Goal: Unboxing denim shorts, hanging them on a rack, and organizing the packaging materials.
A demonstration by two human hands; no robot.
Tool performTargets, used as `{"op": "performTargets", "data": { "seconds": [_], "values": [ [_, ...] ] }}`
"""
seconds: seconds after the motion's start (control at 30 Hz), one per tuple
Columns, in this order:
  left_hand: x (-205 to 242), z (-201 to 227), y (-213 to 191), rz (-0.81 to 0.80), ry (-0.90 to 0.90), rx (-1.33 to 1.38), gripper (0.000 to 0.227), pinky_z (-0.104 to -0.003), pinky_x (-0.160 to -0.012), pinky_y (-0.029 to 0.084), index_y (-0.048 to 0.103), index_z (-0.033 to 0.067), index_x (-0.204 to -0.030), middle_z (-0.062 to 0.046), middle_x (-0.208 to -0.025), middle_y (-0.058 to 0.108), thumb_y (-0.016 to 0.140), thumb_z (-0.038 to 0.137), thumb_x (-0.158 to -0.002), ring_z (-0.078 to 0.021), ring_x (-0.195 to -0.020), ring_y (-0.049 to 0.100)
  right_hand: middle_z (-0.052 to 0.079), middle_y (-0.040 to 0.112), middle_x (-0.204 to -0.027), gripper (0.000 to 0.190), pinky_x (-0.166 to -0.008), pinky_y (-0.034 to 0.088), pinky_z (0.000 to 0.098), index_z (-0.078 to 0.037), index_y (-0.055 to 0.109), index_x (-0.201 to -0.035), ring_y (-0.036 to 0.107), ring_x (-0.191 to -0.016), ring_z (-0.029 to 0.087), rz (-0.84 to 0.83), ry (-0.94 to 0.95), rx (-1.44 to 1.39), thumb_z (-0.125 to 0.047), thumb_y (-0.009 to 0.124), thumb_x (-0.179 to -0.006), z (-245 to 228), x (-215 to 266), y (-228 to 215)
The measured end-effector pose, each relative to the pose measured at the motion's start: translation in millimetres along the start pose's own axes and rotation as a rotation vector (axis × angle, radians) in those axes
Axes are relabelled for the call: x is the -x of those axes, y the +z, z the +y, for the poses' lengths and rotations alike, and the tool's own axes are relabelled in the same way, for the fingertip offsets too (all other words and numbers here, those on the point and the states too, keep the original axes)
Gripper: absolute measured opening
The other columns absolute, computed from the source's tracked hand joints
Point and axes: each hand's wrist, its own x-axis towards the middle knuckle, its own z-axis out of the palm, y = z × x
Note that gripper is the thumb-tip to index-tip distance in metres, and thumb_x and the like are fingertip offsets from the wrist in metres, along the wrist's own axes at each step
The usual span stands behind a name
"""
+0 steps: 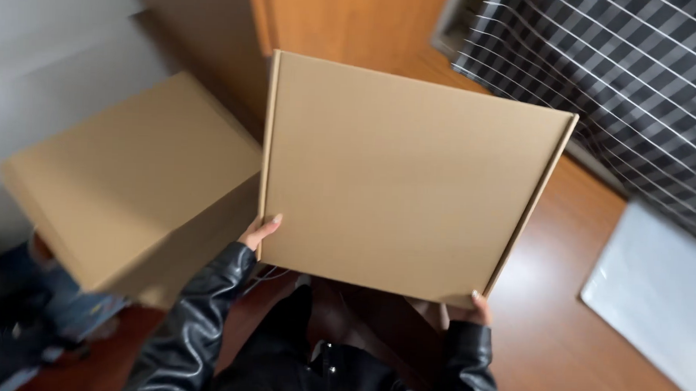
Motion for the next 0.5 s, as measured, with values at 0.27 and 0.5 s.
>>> {"op": "performTargets", "data": {
  "seconds": [0.27, 0.5],
  "values": [
    [87.3, -3.6, -133.9, 0.3, 0.001, 0.418, 0.046, -0.039, -0.083, 0.046, 0.051, -0.0006, -0.114, -0.017, -0.104, 0.058, 0.055, 0.026, -0.076, -0.0293, -0.095, 0.057, 0.011, 0.062, -0.093, 0.037, -0.079, 0.044, 0.0422, -0.004, 0.057, -0.101, 0.058, -0.084, 0.03, -0.147, 0.251, 0.085, -0.02, 0.055, -0.068, 74.6, 22.3, 85.6],
    [61.7, -112.2, -379.1, 0.492, 0.367, 0.163, 0.07, -0.042, -0.097, 0.034, 0.029, -0.0019, -0.132, -0.021, -0.127, 0.038, 0.061, 0.034, -0.081, -0.0247, -0.112, 0.041, 0.012, 0.06, -0.101, 0.055, -0.084, 0.038, 0.0604, -0.014, 0.046, -0.123, 0.059, -0.085, 0.036, -0.425, 0.193, 0.153, -0.016, 0.048, -0.068, 187.9, -39.3, 145.9]
  ]
}}
